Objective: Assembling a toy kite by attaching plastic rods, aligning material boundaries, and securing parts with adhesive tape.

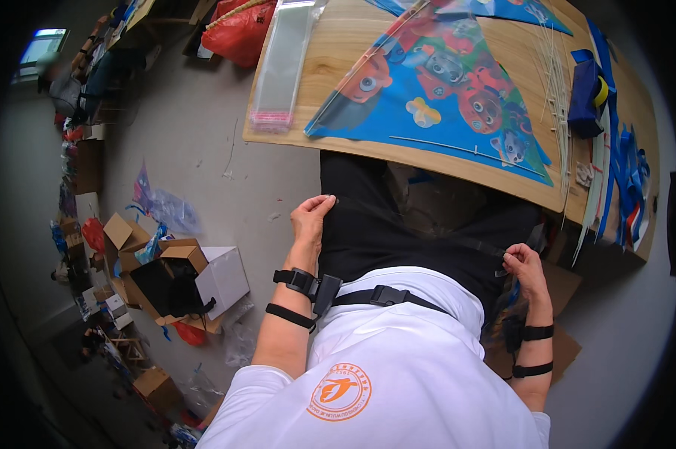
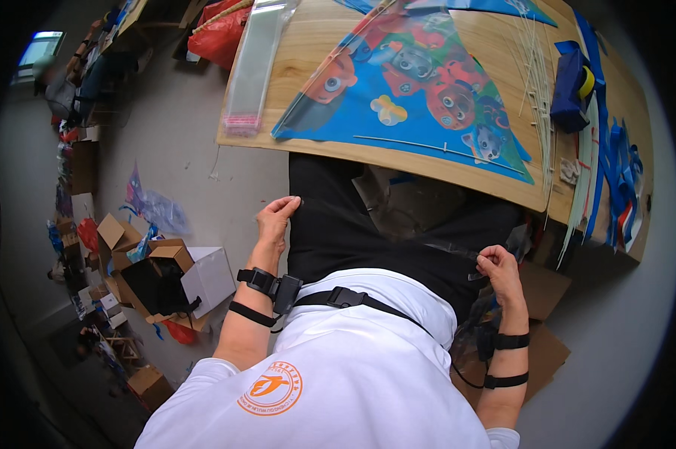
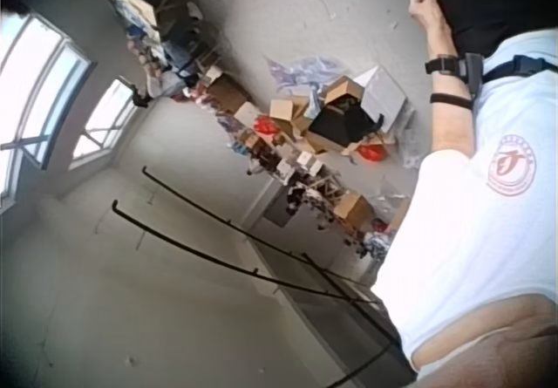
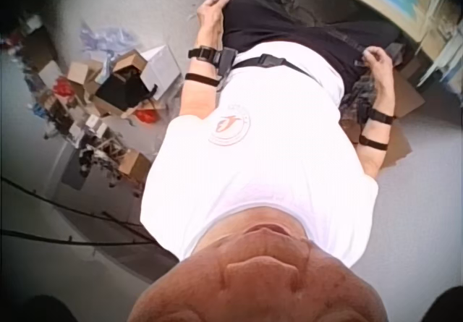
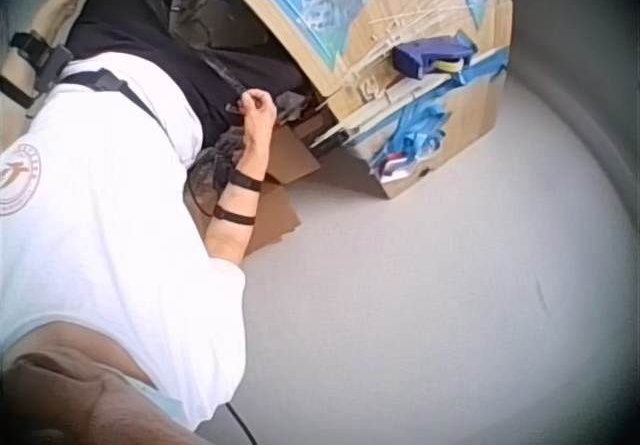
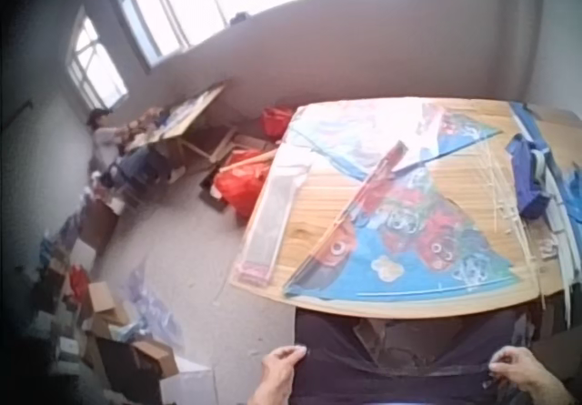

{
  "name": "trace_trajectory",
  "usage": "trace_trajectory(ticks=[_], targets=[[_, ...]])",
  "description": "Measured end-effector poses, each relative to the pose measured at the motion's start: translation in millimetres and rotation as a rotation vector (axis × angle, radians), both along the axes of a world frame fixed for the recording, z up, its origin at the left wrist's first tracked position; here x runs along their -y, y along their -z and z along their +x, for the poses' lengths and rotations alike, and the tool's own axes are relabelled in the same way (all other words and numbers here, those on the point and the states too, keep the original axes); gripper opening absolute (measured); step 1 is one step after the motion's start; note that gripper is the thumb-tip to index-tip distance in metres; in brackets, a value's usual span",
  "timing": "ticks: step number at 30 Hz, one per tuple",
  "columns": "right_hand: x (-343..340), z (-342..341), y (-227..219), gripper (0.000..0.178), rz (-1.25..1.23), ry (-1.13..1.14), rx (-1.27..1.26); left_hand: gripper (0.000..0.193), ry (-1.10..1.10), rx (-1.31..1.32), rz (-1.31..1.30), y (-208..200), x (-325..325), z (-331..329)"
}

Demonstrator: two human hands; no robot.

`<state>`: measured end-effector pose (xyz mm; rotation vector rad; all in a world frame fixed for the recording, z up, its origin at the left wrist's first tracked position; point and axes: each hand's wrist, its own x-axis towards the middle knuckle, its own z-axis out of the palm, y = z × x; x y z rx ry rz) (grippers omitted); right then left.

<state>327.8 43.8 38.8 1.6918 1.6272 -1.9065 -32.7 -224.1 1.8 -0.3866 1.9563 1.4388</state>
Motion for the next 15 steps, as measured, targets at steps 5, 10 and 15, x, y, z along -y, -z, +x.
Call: trace_trajectory(ticks=[5, 10, 15], targets=[[4.9, 8.2, -5.8, 0.012, 0.009, 0.184, -0.032, 0.018, 0.019, 0.085, 0.009, 2.2, -3.2, 1.6], [1.1, 5.8, -3.0, 0.012, -0.052, 0.220, -0.065, 0.018, 0.091, 0.038, 0.014, -5.3, 6.9, -2.7], [-9.6, -5.2, -18.7, 0.008, 0.091, 0.247, -0.143, 0.007, 0.074, -0.100, 0.292, -20.4, -9.1, -10.9]])
